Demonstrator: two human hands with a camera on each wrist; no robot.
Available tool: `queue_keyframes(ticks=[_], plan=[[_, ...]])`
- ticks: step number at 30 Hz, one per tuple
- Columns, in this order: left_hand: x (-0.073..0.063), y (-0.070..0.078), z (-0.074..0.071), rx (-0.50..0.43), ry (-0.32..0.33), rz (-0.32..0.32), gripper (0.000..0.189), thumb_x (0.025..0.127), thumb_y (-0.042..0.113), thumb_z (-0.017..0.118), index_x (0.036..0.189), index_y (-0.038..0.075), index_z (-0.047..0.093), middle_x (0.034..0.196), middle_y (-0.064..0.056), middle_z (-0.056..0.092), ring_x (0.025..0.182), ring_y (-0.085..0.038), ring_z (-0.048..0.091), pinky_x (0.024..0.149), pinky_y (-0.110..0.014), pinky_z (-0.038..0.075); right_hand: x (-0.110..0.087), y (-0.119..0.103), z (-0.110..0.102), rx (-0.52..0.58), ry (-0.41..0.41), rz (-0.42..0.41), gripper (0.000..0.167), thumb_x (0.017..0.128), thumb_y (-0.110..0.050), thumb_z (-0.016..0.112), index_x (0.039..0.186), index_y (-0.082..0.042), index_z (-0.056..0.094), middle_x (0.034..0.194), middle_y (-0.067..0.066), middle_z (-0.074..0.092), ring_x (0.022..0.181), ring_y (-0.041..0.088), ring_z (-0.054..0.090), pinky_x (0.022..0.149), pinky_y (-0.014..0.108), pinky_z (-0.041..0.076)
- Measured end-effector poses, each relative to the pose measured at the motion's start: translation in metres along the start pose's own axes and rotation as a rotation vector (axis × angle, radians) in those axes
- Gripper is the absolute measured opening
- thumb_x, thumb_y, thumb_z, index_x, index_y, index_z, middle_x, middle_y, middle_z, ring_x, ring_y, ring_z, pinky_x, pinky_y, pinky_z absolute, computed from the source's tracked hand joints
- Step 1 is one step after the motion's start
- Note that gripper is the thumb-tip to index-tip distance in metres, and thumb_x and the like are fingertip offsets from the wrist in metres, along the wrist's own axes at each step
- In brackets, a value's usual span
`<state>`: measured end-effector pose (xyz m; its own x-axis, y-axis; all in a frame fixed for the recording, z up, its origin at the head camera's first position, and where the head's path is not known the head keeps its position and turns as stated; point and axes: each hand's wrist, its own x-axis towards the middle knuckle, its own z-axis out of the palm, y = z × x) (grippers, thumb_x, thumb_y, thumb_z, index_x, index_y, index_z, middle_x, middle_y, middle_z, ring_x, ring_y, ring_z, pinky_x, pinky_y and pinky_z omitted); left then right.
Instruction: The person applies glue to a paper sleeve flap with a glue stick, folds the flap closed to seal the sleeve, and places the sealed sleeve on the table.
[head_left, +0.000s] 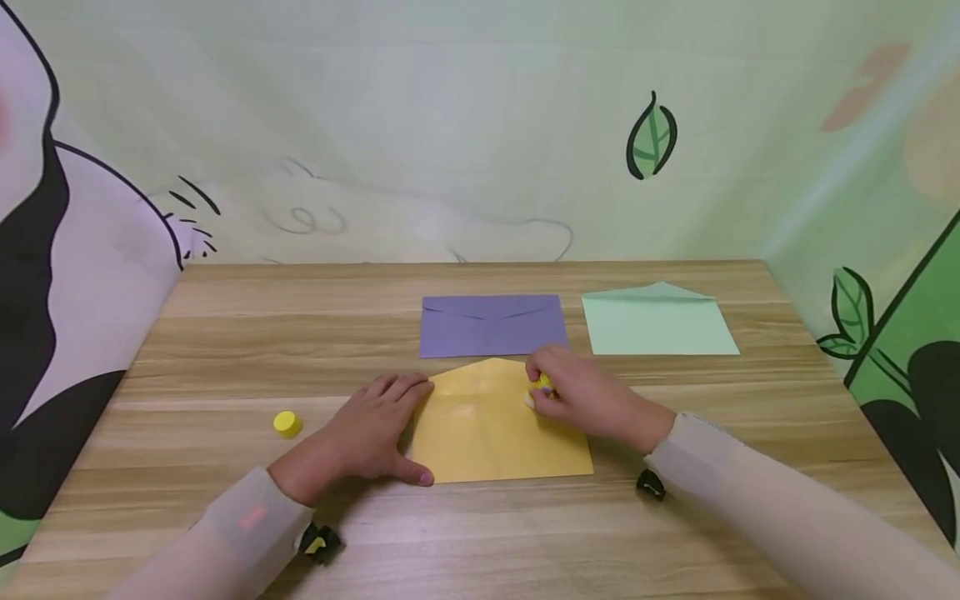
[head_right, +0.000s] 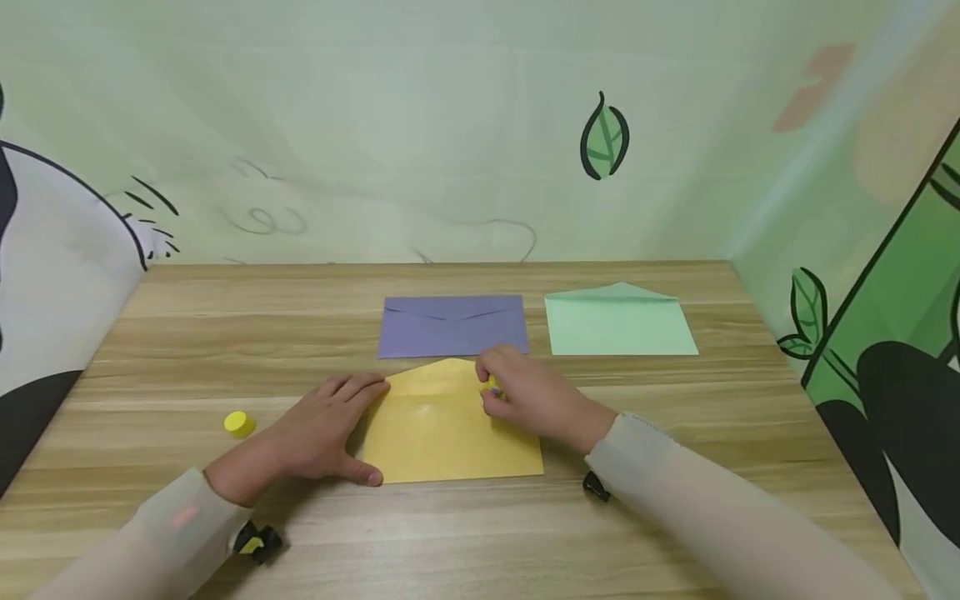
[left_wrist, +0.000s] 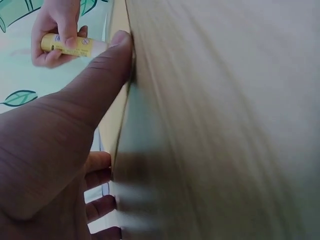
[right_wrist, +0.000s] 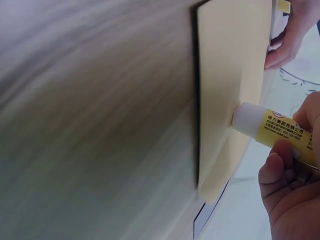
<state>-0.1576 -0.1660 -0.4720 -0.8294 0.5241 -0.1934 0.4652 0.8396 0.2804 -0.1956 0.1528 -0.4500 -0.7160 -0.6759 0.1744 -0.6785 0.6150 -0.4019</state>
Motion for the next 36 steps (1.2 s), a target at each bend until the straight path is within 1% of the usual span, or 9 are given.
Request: queue_keyframes(ticks=[2, 5, 13, 20, 23, 25, 28, 31, 36], plan=[[0.0, 0.0, 0.0, 0.001, -0.013, -0.01, 0.123, 0.064, 0.076, 0.077, 0.156, 0.009, 0.032, 0.16, -0.008, 0.031, 0.146, -0.036, 0.027, 0.116, -0.06, 0.029, 0.005, -0.003, 0.003, 0.013, -0.006, -0.007, 0.02, 0.091, -0.012, 0.067, 0.098, -0.011, 0.049, 0.097, 0.002, 0.053, 0.079, 0.012, 0.045, 0.066, 0.022, 0.044], [0.0, 0.001, -0.002, -0.006, -0.019, -0.01, 0.123, 0.064, 0.075, 0.078, 0.155, 0.008, 0.032, 0.16, -0.008, 0.031, 0.146, -0.037, 0.027, 0.116, -0.06, 0.029, 0.012, -0.009, 0.007, 0.04, -0.017, -0.016, 0.019, 0.091, -0.011, 0.066, 0.098, -0.01, 0.049, 0.097, 0.003, 0.052, 0.081, 0.013, 0.045, 0.069, 0.023, 0.044], [0.0, 0.002, -0.002, -0.013, -0.004, 0.006, 0.121, 0.064, 0.074, 0.079, 0.153, 0.006, 0.035, 0.158, -0.009, 0.034, 0.145, -0.037, 0.029, 0.114, -0.06, 0.031, 0.031, -0.028, 0.016, 0.085, -0.066, -0.016, 0.02, 0.095, -0.014, 0.066, 0.101, -0.01, 0.048, 0.099, 0.004, 0.051, 0.075, 0.013, 0.041, 0.066, 0.023, 0.042], [0.0, -0.001, 0.0, 0.007, 0.008, 0.02, 0.122, 0.063, 0.078, 0.077, 0.153, 0.007, 0.035, 0.158, -0.009, 0.034, 0.144, -0.037, 0.03, 0.113, -0.06, 0.033, 0.044, -0.041, 0.027, 0.116, -0.084, -0.019, 0.024, 0.097, -0.019, 0.065, 0.11, -0.006, 0.05, 0.105, 0.007, 0.054, 0.074, 0.012, 0.045, 0.071, 0.024, 0.045], [0.0, -0.001, -0.001, 0.011, 0.007, 0.019, 0.122, 0.063, 0.078, 0.076, 0.154, 0.007, 0.034, 0.158, -0.009, 0.033, 0.145, -0.036, 0.03, 0.113, -0.061, 0.032, 0.05, -0.047, 0.033, 0.112, -0.102, -0.021, 0.024, 0.099, -0.021, 0.063, 0.114, -0.007, 0.049, 0.105, 0.005, 0.053, 0.071, 0.01, 0.046, 0.07, 0.022, 0.046], [0.001, -0.001, -0.001, 0.012, 0.008, 0.017, 0.122, 0.063, 0.078, 0.077, 0.153, 0.007, 0.035, 0.158, -0.008, 0.034, 0.145, -0.036, 0.03, 0.113, -0.061, 0.032, 0.054, -0.051, 0.036, 0.11, -0.107, -0.034, 0.023, 0.1, -0.021, 0.061, 0.113, -0.008, 0.049, 0.104, 0.004, 0.052, 0.07, 0.01, 0.046, 0.069, 0.022, 0.046], [0.001, -0.001, -0.001, 0.012, 0.01, 0.011, 0.122, 0.063, 0.078, 0.077, 0.153, 0.008, 0.035, 0.158, -0.008, 0.034, 0.145, -0.036, 0.03, 0.113, -0.061, 0.032, 0.058, -0.055, 0.042, 0.114, -0.105, -0.05, 0.02, 0.1, -0.021, 0.061, 0.111, -0.01, 0.048, 0.103, 0.002, 0.05, 0.073, 0.011, 0.047, 0.071, 0.022, 0.046], [0.0, -0.002, -0.001, 0.014, 0.024, 0.016, 0.123, 0.062, 0.079, 0.077, 0.153, 0.008, 0.036, 0.157, -0.008, 0.036, 0.145, -0.036, 0.031, 0.112, -0.061, 0.033, 0.061, -0.058, 0.046, 0.114, -0.101, -0.057, 0.02, 0.1, -0.022, 0.061, 0.11, -0.011, 0.049, 0.104, 0.002, 0.05, 0.081, 0.012, 0.049, 0.075, 0.023, 0.047], [0.001, -0.002, -0.001, 0.015, 0.034, 0.022, 0.122, 0.061, 0.08, 0.076, 0.154, 0.011, 0.035, 0.157, -0.007, 0.037, 0.144, -0.036, 0.031, 0.112, -0.061, 0.033, 0.067, -0.064, 0.049, 0.096, -0.117, -0.085, 0.022, 0.102, -0.026, 0.06, 0.114, -0.011, 0.049, 0.111, 0.002, 0.051, 0.094, 0.013, 0.052, 0.085, 0.024, 0.048]])
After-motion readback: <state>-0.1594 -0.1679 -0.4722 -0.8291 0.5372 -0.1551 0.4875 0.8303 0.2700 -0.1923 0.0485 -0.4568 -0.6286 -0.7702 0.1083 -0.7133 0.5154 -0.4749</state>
